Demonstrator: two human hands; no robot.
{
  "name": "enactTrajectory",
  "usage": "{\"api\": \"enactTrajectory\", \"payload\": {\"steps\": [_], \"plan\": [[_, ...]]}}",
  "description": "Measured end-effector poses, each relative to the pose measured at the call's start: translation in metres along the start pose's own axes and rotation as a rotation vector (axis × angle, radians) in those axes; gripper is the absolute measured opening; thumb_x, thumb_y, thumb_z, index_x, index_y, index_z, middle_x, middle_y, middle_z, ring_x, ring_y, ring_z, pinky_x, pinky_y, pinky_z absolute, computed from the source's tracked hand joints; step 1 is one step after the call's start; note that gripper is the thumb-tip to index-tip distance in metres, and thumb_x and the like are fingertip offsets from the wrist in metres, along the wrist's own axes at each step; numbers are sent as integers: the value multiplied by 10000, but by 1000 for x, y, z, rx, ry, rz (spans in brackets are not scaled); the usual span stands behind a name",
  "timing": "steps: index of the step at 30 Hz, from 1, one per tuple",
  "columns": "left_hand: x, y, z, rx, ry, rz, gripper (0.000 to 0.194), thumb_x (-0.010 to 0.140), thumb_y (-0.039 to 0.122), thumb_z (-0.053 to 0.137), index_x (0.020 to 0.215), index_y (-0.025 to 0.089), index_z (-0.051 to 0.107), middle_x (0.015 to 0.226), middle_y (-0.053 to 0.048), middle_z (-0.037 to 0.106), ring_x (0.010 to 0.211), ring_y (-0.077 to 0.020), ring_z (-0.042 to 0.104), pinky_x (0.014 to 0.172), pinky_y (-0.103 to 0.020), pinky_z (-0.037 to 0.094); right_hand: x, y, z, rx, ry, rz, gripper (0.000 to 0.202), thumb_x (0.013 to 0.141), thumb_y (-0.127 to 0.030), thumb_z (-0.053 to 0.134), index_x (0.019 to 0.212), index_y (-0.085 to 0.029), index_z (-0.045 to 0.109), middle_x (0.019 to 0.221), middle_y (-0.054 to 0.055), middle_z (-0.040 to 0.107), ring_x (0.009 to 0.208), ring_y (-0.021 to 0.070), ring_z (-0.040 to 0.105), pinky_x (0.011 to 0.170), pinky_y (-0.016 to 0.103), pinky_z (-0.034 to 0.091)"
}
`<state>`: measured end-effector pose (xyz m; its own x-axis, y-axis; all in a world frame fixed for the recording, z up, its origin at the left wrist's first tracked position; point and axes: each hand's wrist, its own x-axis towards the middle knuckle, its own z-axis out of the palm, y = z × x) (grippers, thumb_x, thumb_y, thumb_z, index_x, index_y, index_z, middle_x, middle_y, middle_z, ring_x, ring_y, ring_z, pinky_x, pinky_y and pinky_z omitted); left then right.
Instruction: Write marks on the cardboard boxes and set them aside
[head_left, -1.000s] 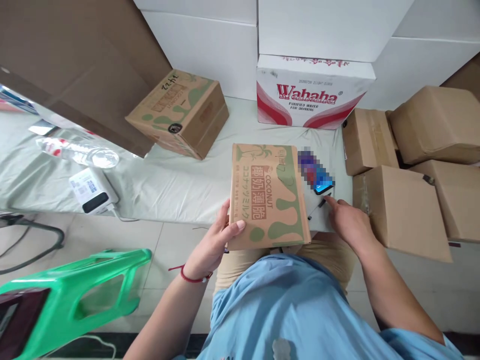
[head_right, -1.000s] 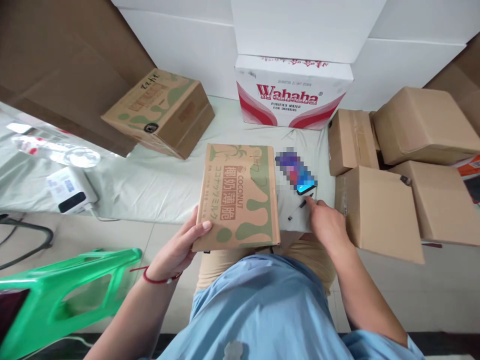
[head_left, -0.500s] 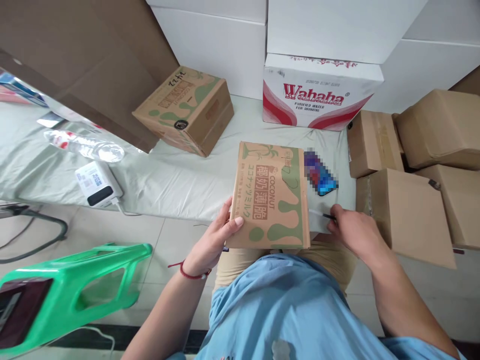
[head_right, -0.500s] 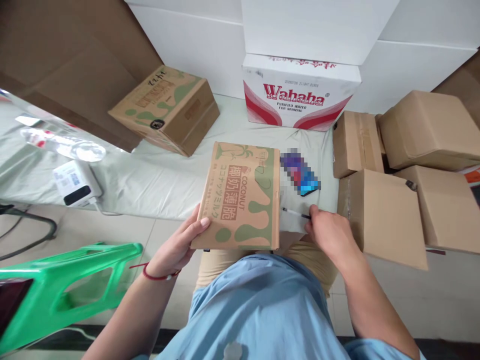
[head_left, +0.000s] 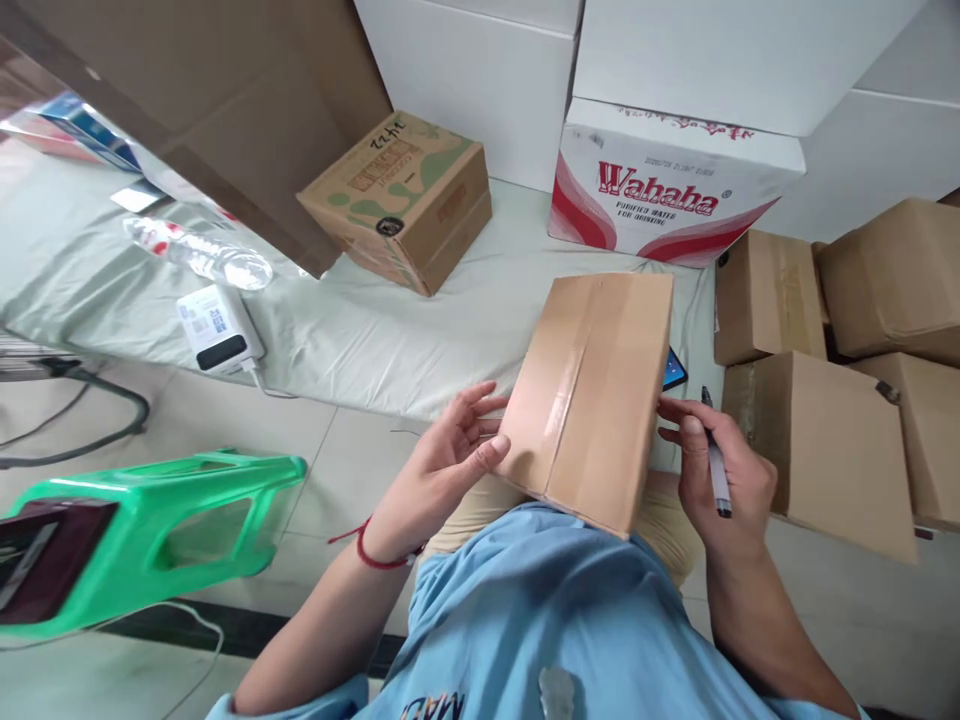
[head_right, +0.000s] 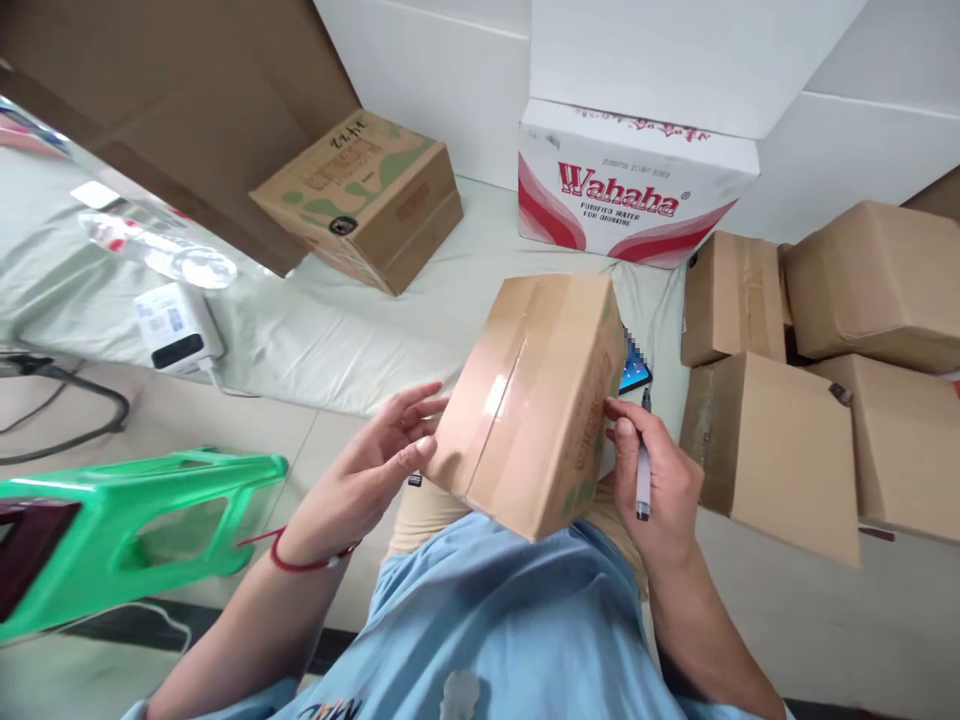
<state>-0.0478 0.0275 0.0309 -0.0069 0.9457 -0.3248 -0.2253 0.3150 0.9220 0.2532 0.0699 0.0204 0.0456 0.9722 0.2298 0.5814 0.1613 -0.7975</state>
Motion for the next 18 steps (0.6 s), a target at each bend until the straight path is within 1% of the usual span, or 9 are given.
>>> {"api": "enactTrajectory", "payload": {"steps": [3,6,8,10,12,13,15,16,18], "plan": [[4,-9,7,-122,-81,-67,574,948,559,828,1424,253,735,1398,-123,748,1311,-307,684,1079,-387,576,-5,-1,0,-6,-8,-55,300,1113,-415,595,1295,-251,769,1297,71,827,1046,235,840,966,426,709],[3,-14,14,-185,-90,-86,489,980,567,776,1359,258,802,1289,-103,808,1287,-341,717,1113,-451,583,-8,-3,-2,-21,-28,-100,279,1119,-391,574,1279,-249,755,1363,81,810,1156,252,821,1063,448,663],[-3,-14,17,-167,-77,-69,515,975,576,779,1386,267,796,1260,-96,825,1254,-353,738,1096,-473,598,-8,-4,-3,-52,-34,-81,285,1117,-420,566,1262,-254,748,1345,84,816,1135,256,823,1016,418,664],[-9,-13,17,-101,-58,-19,533,953,564,813,1395,267,797,1296,-101,821,1239,-353,746,1084,-466,602,-7,-3,-3,-78,-54,-19,326,1110,-485,552,1246,-256,740,1257,82,836,1051,256,827,877,367,666],[-15,-11,15,-27,-28,70,480,943,546,832,1333,265,833,1378,-113,796,1299,-362,717,1093,-452,590,-5,1,-1,-63,-81,48,371,1095,-551,542,1206,-249,725,1146,80,838,932,245,809,746,332,628],[-16,-10,14,1,-13,117,432,951,540,825,1284,266,856,1416,-118,780,1348,-369,690,1102,-448,581,-4,3,0,-24,-88,75,379,1086,-573,545,1178,-245,710,1109,79,830,878,234,790,710,322,604],[-16,-10,12,25,13,193,345,983,525,789,1202,276,883,1461,-116,756,1424,-376,640,1127,-452,558,-1,7,3,108,-85,98,374,1071,-605,559,1118,-249,663,1084,77,811,844,218,755,712,319,581],[-15,-10,12,26,20,219,317,993,512,778,1188,286,885,1467,-111,753,1447,-374,624,1152,-459,540,2,8,4,177,-86,105,365,1061,-613,579,1107,-255,638,1106,78,804,865,217,750,740,322,583],[-13,-11,13,24,-2,253,307,995,481,784,1239,315,869,1496,-93,739,1494,-367,592,1235,-486,475,7,11,5,253,-93,107,365,1020,-619,657,1094,-265,609,1144,78,790,913,218,745,788,328,586]]}}
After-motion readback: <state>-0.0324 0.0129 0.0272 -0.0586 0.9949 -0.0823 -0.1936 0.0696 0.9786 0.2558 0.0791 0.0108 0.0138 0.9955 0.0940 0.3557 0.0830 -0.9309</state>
